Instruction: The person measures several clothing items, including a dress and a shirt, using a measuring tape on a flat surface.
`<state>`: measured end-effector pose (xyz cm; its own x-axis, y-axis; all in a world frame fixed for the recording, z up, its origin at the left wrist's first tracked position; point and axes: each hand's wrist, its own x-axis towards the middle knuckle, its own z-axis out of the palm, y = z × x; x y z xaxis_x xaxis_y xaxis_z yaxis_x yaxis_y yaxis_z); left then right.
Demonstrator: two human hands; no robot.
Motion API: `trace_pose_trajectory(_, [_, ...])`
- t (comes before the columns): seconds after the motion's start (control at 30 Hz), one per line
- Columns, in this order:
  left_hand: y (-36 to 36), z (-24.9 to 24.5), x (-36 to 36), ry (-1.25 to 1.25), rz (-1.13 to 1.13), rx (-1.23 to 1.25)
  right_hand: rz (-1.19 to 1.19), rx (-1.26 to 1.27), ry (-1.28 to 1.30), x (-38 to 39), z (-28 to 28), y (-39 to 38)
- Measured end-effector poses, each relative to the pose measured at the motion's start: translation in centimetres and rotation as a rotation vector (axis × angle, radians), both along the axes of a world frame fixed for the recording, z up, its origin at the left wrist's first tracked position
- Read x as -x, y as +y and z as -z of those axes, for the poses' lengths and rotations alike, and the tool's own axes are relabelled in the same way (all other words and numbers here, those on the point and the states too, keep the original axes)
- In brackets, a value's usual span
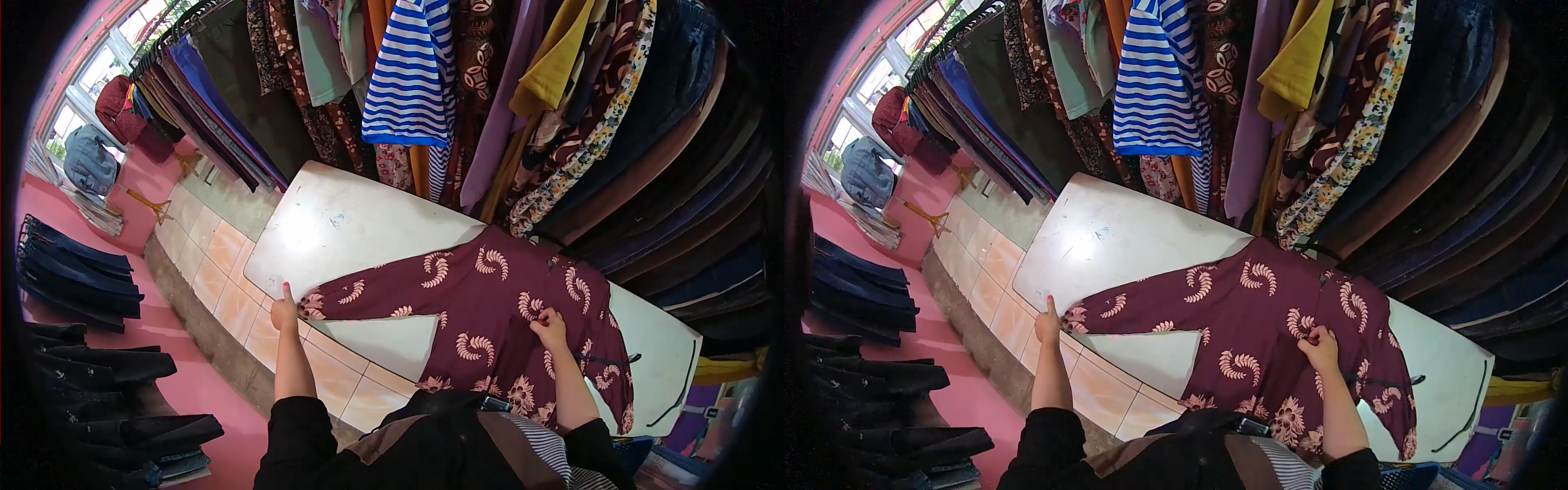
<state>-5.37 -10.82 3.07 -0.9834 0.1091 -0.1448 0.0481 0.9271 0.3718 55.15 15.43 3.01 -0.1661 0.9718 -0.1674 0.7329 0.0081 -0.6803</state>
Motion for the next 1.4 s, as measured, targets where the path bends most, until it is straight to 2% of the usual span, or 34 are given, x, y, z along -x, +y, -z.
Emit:
trace_pose_trajectory(0.07, [-0.3, 2.2, 0.8, 0.084, -0.016, -0.17, -0.005, 0.007, 0.002, 0.0, 0.1, 0.1])
trace_pose_trajectory(0.17, [-0.6, 1.7, -1.2, -0.225, 0.043, -0.522, -0.01, 0.005, 0.007, 0.0, 0.1, 0.0])
trace_pose_trajectory(0.27, [-2.4, 4.9, -2.0, -0.013, 0.335, -0.447, -0.005, 0.004, -0.015, 0.2, -0.3, 0.0])
trace_pose_trajectory(0.3, [-2.5, 5.2, -2.0, -0.078, 0.271, -0.509, -0.007, 0.006, -0.025, 0.3, -0.3, 0.1])
trace_pose_trajectory(0.33, [-2.5, 5.5, -1.9, 0.006, 0.233, -0.482, -0.007, 0.007, -0.035, 0.3, -0.4, 0.1])
trace_pose_trajectory(0.4, [-2.2, 6.0, -1.9, 0.17, 0.153, -0.43, -0.02, 0.176, -0.062, 1.0, -0.7, 0.6])
trace_pose_trajectory(0.43, [-0.2, 3.1, -4.4, 0.713, 0.164, -0.184, -0.028, 0.261, -0.076, 1.8, -0.9, 0.8])
trace_pose_trajectory(0.47, [1.4, 1.0, -5.9, 0.609, 0.22, -0.357, -0.102, 0.224, -0.043, 3.4, -1.8, 0.5])
trace_pose_trajectory(0.5, [2.7, -0.6, -6.9, 0.501, 0.275, -0.525, -0.155, 0.332, 0.057, 6.7, -6.7, -0.4])
trace_pose_trajectory(0.53, [3.6, -1.7, -8.2, 0.388, 0.33, -0.69, -0.267, 0.286, 0.113, 8.4, -6.4, -0.8])
trace_pose_trajectory(0.57, [4.3, -2.3, -9.7, 0.304, 0.551, -0.671, -0.366, 0.313, 0.242, 10.6, -6.7, -1.5])
trace_pose_trajectory(0.6, [5.1, -2.6, -11.5, 0.219, 0.769, -0.648, -0.465, 0.316, 0.26, 12.6, -6.1, -1.9])
trace_pose_trajectory(0.67, [6.7, -2.4, -16.6, -0.472, 0.921, -0.82, -0.608, 0.284, 0.29, 17.1, -6.8, -3.3])
trace_pose_trajectory(0.73, [7.3, -3.3, -21.3, -1.0, 0.713, -0.977, -0.686, 0.264, 0.34, 20.7, -6.6, -4.6])
trace_pose_trajectory(0.83, [6.7, -3.1, -22.9, -1.217, 0.473, -1.121, -0.713, 0.185, 0.302, 23.1, -6.3, -5.5])
trace_pose_trajectory(0.93, [5.0, -1.5, -21.9, -1.138, 0.492, -1.031, -0.762, 0.179, 0.282, 24.0, -5.7, -5.9])
trace_pose_trajectory(0.97, [4.6, -1.1, -21.6, -1.139, 0.462, -0.932, -0.79, 0.195, 0.277, 24.0, -5.7, -6.1])
trace_pose_trajectory(1.07, [2.7, -0.3, -18.7, -0.82, 0.556, -0.87, -0.758, 0.143, 0.259, 24.0, -4.4, -5.7])
trace_pose_trajectory(1.13, [0.4, 2.1, -13.4, -0.135, 0.571, -0.794, -0.635, 0.132, 0.217, 23.2, -4.4, -3.7])
trace_pose_trajectory(1.17, [-0.8, 0.3, -10.9, 0.004, 0.477, -0.732, -0.526, 0.101, 0.248, 22.5, -4.4, -1.8])
trace_pose_trajectory(1.2, [-1.9, 0.0, -8.9, 0.06, 0.292, -0.706, -0.415, 0.065, 0.276, 21.5, -4.4, 0.5])
trace_pose_trajectory(1.27, [-3.4, -0.5, -6.3, 0.127, 0.15, -0.482, -0.215, -0.274, 0.136, 19.4, -3.1, 5.0])
trace_pose_trajectory(1.33, [-3.0, -0.4, -6.2, 0.211, 0.212, -0.305, -0.112, -0.237, 0.149, 18.1, -2.4, 7.6])
trace_pose_trajectory(1.4, [-2.5, 0.0, -5.9, 0.269, 0.229, -0.222, -0.147, -0.236, 0.087, 17.5, -0.1, 8.7])
